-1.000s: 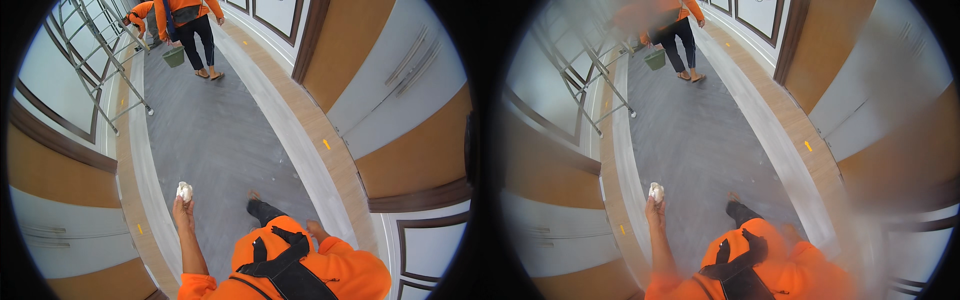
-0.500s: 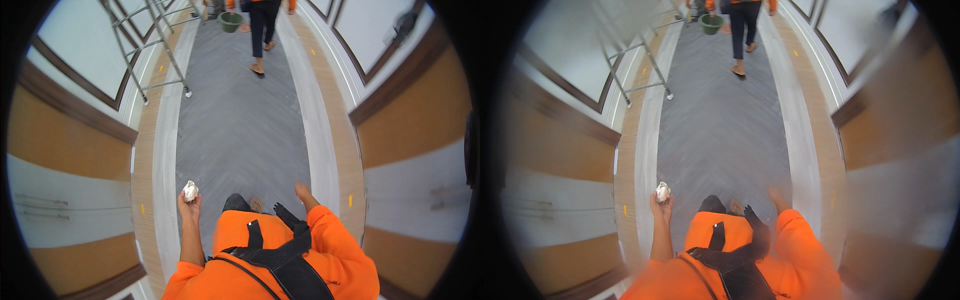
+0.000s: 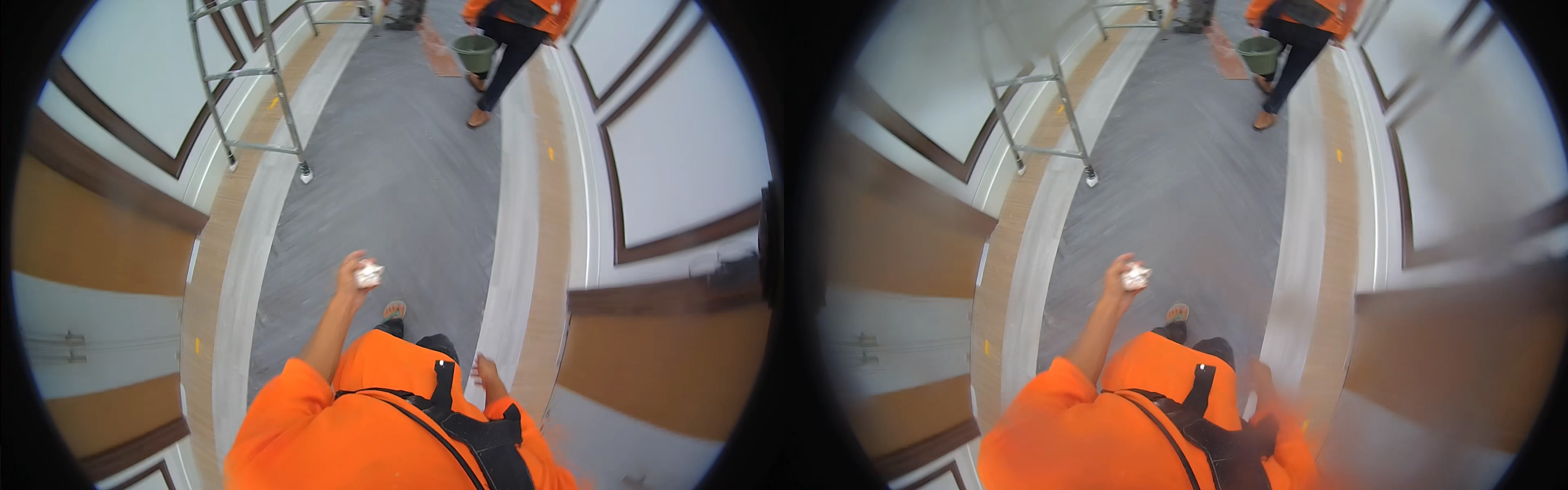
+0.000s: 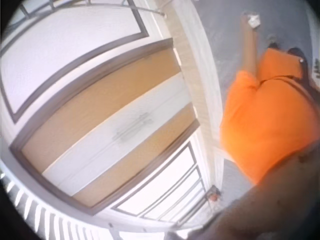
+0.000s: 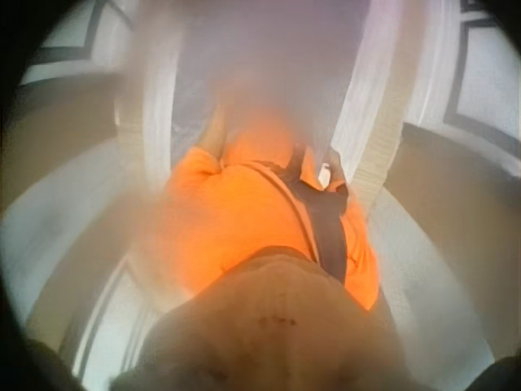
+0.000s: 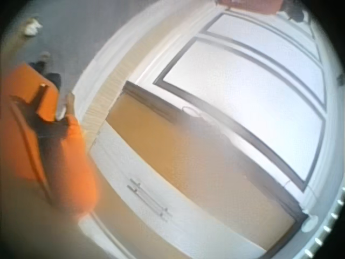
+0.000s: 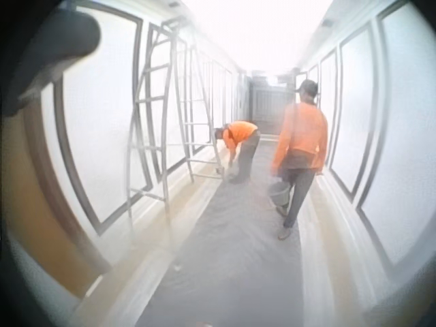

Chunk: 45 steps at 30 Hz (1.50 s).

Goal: The person installs a white cable along a wall baseboard in a hallway. They use a yellow utility knife to cut the cable and a white cloth to wipe the surface. The person also secures the cable using white tape and clips.

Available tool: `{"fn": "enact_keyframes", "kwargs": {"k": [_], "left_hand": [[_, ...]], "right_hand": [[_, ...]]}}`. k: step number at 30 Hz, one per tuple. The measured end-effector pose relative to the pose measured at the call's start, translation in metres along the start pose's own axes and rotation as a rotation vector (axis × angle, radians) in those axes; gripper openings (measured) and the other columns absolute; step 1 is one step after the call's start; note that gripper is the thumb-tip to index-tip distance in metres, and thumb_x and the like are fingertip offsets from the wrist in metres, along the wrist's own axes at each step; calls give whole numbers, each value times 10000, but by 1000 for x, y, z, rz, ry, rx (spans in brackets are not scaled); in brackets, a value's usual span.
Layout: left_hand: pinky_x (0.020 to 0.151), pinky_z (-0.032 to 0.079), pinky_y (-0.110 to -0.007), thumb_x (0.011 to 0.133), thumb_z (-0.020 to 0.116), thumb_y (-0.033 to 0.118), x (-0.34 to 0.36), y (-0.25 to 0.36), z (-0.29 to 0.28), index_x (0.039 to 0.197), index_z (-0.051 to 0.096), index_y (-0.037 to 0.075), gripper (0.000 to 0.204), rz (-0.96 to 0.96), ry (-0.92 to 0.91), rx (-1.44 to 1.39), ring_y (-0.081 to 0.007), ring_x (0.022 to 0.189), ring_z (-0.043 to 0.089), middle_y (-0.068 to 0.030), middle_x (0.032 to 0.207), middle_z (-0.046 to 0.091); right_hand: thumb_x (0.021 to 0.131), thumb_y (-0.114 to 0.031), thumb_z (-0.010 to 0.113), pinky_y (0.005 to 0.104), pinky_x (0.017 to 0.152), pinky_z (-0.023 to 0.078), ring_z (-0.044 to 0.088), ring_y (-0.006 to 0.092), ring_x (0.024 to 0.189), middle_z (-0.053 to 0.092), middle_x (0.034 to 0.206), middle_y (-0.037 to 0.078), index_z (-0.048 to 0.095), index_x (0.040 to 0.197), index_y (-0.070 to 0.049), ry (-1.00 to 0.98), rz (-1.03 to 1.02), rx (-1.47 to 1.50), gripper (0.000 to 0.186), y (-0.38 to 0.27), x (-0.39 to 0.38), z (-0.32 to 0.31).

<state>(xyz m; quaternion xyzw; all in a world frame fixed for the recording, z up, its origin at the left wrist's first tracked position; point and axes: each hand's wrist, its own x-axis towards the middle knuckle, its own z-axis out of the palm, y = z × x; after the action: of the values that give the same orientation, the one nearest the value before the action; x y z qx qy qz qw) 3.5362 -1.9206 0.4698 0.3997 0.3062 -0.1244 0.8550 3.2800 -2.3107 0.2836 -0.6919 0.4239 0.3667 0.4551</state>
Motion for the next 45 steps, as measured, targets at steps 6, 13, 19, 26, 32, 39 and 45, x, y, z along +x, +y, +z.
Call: {"fn": "enact_keyframes", "kwargs": {"k": [6, 13, 19, 26, 32, 39, 45], "left_hand": [[454, 446, -292, 807, 557, 384, 115, 20, 215, 630, 581, 40, 387, 98, -234, 465, -167, 520, 573, -78, 553, 559], [610, 452, -381, 810, 475, 525, 264, -34, 271, 804, 621, 0, 545, 278, 122, 844, -264, 589, 576, -122, 565, 565], [648, 450, -368, 804, 441, 631, 294, -48, 242, 1115, 614, 118, 624, -299, 470, 998, -214, 743, 579, -101, 862, 634], [1059, 217, -461, 808, 337, 695, 266, -50, 261, 1340, 370, -2, 878, -592, 739, 918, -360, 1311, 294, -238, 1379, 353], [1057, 213, -478, 806, 337, 700, 460, 20, 389, 1354, 342, -8, 896, -337, 506, 1016, -354, 1315, 288, -246, 1387, 334], [842, 439, -415, 883, 316, 584, 736, 136, 726, 1081, 548, -41, 695, -195, -8, 1396, -333, 964, 571, -212, 996, 594], [609, 486, -297, 898, 484, 422, 879, 84, 917, 934, 548, -6, 434, -35, -397, 984, -186, 733, 594, -120, 833, 600]], "right_hand": [[867, -505, 420, 458, 717, 423, 540, 260, 856, 553, 993, 95, 492, 1102, -100, 66, 338, 462, 473, 37, 80, -96], [868, -508, 414, 462, 729, 419, 535, 264, 885, 547, 1030, 96, 484, 1127, -96, -64, 125, 277, 492, -172, 165, -249], [868, -510, 408, 466, 739, 416, 530, 266, 911, 543, 1062, 97, 477, 1149, -92, 42, -108, 261, 508, -399, 293, -435], [887, -446, 442, 496, 733, 447, 560, 281, 927, 545, 1064, 137, 458, 1212, -45, 238, -311, 276, 516, -691, 320, -538], [870, -536, 423, 483, 738, 409, 505, 254, 862, 524, 965, 65, 488, 1061, -146, 28, -282, 343, 439, -677, 393, -565], [881, -434, 458, 366, 609, 456, 538, 232, 721, 550, 864, 113, 537, 973, -22, 58, 113, 413, 429, -738, 365, -561], [884, -432, 450, 385, 586, 455, 550, 232, 732, 559, 869, 98, 541, 977, -54, 159, 260, 622, 399, -778, 419, -642]]}}
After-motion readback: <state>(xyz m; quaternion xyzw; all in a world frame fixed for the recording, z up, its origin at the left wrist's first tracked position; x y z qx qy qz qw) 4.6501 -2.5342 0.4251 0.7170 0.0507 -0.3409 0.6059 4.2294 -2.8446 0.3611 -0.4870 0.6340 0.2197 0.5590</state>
